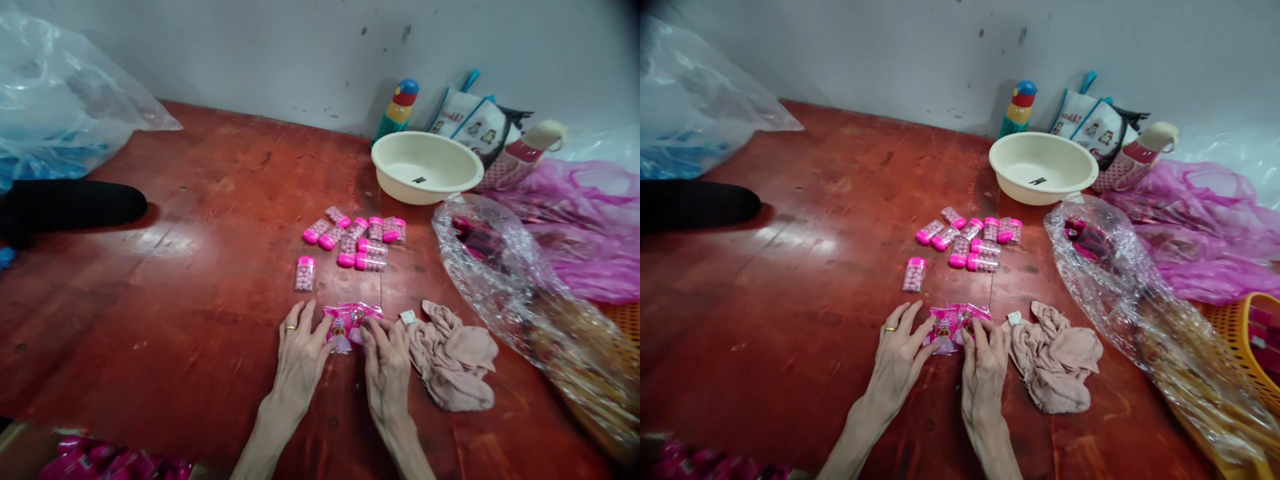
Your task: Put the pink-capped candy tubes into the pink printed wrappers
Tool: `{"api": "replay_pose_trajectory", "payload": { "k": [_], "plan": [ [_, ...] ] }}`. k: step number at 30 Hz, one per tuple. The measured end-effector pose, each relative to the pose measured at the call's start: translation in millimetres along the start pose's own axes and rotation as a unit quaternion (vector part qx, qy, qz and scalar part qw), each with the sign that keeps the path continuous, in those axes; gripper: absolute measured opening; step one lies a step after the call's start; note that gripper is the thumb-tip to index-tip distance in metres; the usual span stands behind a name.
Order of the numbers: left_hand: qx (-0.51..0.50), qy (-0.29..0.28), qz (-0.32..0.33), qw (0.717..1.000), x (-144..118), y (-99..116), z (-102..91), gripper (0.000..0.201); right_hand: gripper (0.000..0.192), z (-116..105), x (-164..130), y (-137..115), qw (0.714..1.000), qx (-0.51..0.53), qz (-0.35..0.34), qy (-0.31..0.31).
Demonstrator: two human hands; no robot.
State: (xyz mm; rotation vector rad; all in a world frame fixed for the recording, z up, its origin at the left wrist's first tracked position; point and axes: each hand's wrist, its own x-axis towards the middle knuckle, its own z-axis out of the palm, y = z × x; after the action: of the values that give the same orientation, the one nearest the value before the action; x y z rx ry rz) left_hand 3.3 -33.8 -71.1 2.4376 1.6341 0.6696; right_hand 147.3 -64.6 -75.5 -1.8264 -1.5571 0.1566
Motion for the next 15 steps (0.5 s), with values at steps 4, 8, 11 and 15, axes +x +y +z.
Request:
{"api": "replay_pose_trajectory", "payload": {
  "k": [4,8,11,15],
  "plan": [
    [0.014,-0.012,0.016,1.0,-2,1,6.3,0.034,0.02,0,3,10,1.0,0.009,0.002,0.019],
    [0.013,-0.011,0.01,1.0,-2,0,9.0,0.034,0.019,1,8,18,1.0,0.019,0.002,0.024],
    [0.003,-0.016,0.007,1.0,-2,0,8.4,0.034,0.016,-2,9,20,1.0,0.021,0.004,0.022],
    [-0.005,-0.019,0.003,1.0,-2,0,6.4,0.035,0.018,-5,7,20,0.999,0.037,0.001,0.009]
  ]
}}
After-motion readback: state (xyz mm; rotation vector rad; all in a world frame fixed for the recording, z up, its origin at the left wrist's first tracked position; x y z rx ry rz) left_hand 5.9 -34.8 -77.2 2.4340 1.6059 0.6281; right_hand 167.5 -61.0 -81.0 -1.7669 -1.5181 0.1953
